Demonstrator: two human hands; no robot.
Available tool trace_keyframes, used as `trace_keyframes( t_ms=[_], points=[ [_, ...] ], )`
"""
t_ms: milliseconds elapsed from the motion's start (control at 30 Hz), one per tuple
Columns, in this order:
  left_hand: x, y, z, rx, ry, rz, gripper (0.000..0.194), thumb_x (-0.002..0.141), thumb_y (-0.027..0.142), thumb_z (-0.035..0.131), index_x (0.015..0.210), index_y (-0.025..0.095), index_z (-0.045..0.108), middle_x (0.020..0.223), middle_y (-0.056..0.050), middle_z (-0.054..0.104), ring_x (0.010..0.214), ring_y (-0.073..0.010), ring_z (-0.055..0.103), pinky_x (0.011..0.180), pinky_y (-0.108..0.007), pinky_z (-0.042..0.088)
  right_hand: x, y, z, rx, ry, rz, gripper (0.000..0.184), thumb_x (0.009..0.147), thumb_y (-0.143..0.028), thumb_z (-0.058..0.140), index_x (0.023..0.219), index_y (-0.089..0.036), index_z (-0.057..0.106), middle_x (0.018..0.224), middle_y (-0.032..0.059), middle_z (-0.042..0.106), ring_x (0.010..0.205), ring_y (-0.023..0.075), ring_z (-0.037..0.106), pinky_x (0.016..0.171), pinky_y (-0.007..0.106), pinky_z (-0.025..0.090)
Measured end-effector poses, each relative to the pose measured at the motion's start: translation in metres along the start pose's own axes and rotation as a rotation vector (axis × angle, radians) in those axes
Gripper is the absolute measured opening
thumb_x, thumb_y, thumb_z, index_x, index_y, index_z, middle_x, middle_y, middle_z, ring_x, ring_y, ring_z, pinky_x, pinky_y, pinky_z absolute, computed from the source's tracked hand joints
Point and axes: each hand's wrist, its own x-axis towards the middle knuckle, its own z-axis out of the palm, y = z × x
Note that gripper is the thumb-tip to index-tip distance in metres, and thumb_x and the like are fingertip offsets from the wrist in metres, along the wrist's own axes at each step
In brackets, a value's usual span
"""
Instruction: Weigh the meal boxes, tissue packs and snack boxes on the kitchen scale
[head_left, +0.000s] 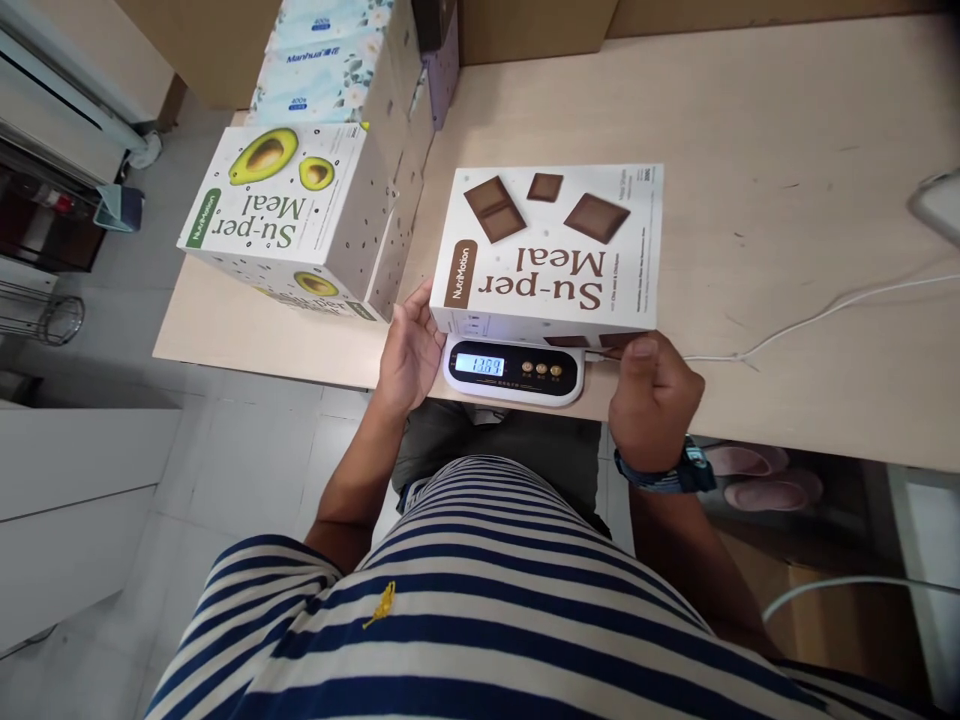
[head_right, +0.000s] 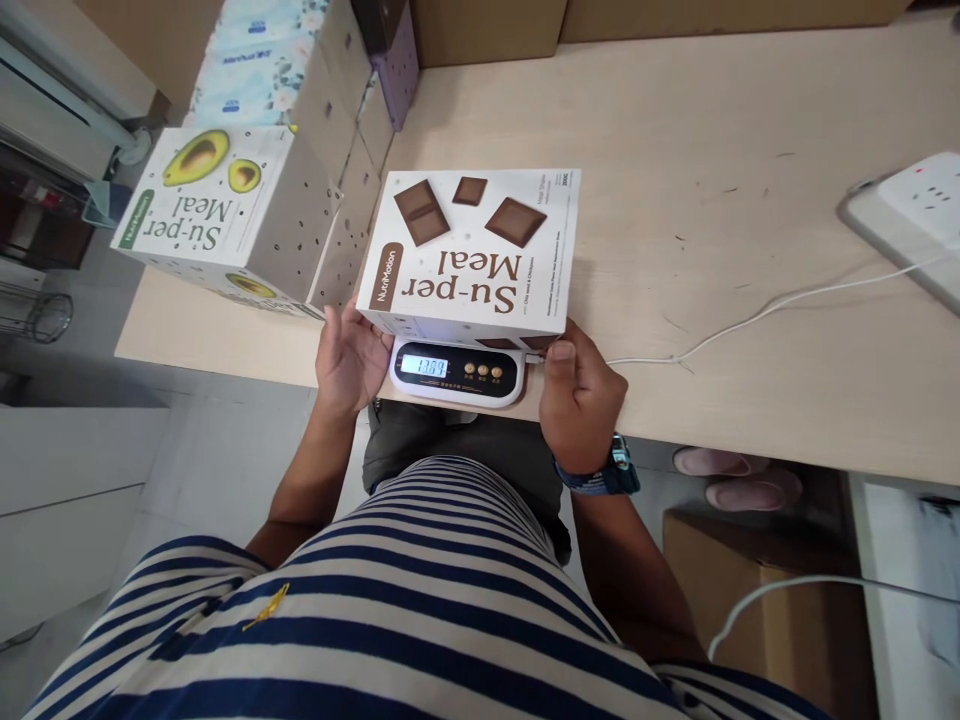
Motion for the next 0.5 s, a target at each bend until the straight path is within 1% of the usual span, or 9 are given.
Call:
trace_keyframes(
  t_ms=[133,233,367,433,500],
  points=[
    [0.0010,0.0005,-0.0014,0.004,0.012,-0.025,0.064,0.107,0.072,0.043,0.133,0.022,0.073,0.144,-0.011,0.075,0.167,-0.0310,0.047,0.142,-0.050,0.042,0.0003,0.0004,0.0014,0.006,0.027,0.031,0.072,0.107,-0.079,0.041,0.101,-0.020,0.083,0.095,0.0122,0.082,0.092,0.0268,0.080,0.082,0.040,0.063],
    [0.0012,0.0003,-0.0021,0.030,0.011,-0.017,0.062,0.106,0.072,0.047,0.133,0.024,0.073,0.144,-0.010,0.075,0.166,-0.0306,0.048,0.141,-0.048,0.044,0.0001,0.0007,0.0036,0.038,0.066,0.044,0.074,0.107,-0.079,0.040,0.103,-0.019,0.083,0.092,0.0116,0.082,0.089,0.0266,0.080,0.080,0.041,0.064],
    [-0.0004,-0.0004,-0.0032,0.023,0.002,0.009,0.058,0.103,0.071,0.056,0.131,0.023,0.073,0.146,-0.011,0.073,0.163,-0.0325,0.052,0.139,-0.050,0.046,-0.0012,0.0031,0.0062,0.144,0.078,0.071,0.077,0.108,-0.078,0.040,0.112,-0.016,0.085,0.095,0.0133,0.084,0.090,0.0271,0.083,0.082,0.044,0.067],
    [-0.0012,-0.0002,-0.0034,0.039,-0.006,0.026,0.058,0.102,0.071,0.057,0.131,0.023,0.073,0.150,-0.011,0.071,0.163,-0.0331,0.051,0.138,-0.051,0.046,-0.0022,0.0053,0.0067,0.209,0.077,0.083,0.077,0.108,-0.078,0.040,0.121,-0.016,0.084,0.098,0.0139,0.084,0.091,0.0273,0.083,0.086,0.046,0.068],
    [-0.0015,0.0007,-0.0029,0.066,0.007,0.035,0.061,0.101,0.074,0.057,0.132,0.024,0.072,0.156,-0.011,0.067,0.164,-0.0336,0.049,0.138,-0.052,0.046,-0.0031,0.0075,0.0068,0.222,0.066,0.086,0.077,0.108,-0.077,0.040,0.128,-0.016,0.083,0.100,0.0139,0.084,0.095,0.0274,0.084,0.089,0.047,0.068]
  ],
)
